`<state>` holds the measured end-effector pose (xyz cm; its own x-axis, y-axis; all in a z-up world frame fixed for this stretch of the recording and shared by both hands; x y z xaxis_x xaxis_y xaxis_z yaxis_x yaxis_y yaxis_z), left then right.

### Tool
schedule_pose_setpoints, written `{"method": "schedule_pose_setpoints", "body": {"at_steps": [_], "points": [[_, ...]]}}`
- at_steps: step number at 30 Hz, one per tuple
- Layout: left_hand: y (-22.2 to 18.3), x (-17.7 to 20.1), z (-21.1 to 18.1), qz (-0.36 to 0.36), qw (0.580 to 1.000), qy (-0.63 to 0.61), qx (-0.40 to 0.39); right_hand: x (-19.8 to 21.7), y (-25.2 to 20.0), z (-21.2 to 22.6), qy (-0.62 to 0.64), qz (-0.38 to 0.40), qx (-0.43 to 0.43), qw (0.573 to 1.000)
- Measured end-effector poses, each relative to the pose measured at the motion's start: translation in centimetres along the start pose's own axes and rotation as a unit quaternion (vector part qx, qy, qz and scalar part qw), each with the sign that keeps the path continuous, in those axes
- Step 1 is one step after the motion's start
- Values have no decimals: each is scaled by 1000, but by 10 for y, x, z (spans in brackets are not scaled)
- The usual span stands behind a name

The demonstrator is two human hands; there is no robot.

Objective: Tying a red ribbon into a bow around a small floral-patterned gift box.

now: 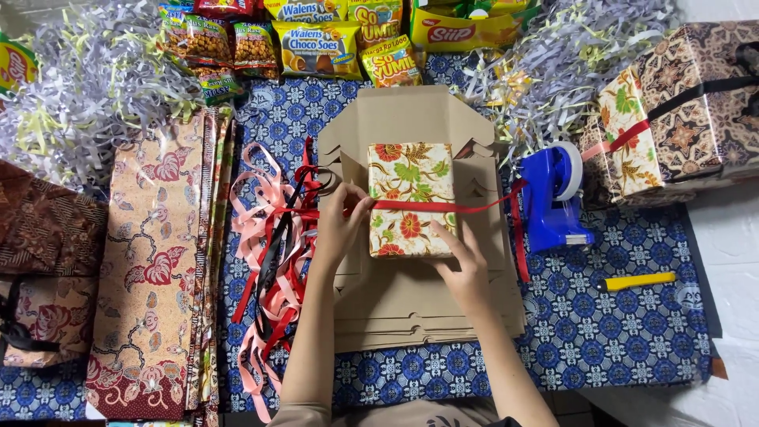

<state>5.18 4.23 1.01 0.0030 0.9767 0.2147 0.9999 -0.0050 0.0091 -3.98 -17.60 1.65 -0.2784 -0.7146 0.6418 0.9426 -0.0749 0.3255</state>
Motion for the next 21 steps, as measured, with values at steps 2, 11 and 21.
{"method": "schedule_pose_setpoints", "body": {"at_steps": [2, 11, 21], "points": [[3, -1, -3, -20, 1000, -6, -3, 5, -2, -4, 4, -2, -6, 1000], [1, 2, -12, -132, 980, 97, -111, 79, -8, 16, 34, 82, -28, 996], [-12, -2, -3, -91, 964, 176, -178, 122, -22, -23, 226, 127, -70, 963]]}}
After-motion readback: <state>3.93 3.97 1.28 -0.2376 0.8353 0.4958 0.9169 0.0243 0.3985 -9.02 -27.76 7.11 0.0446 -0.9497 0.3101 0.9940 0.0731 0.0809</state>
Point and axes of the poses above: each hand's wrist, its own y-axis towards the middle knuckle, its own x-axis out of the back of the hand, z = x × y, the point moved 8 cm from there along y, towards the middle knuckle, and after that the axes turned 7 degrees about -y, right-handed, at the moved point
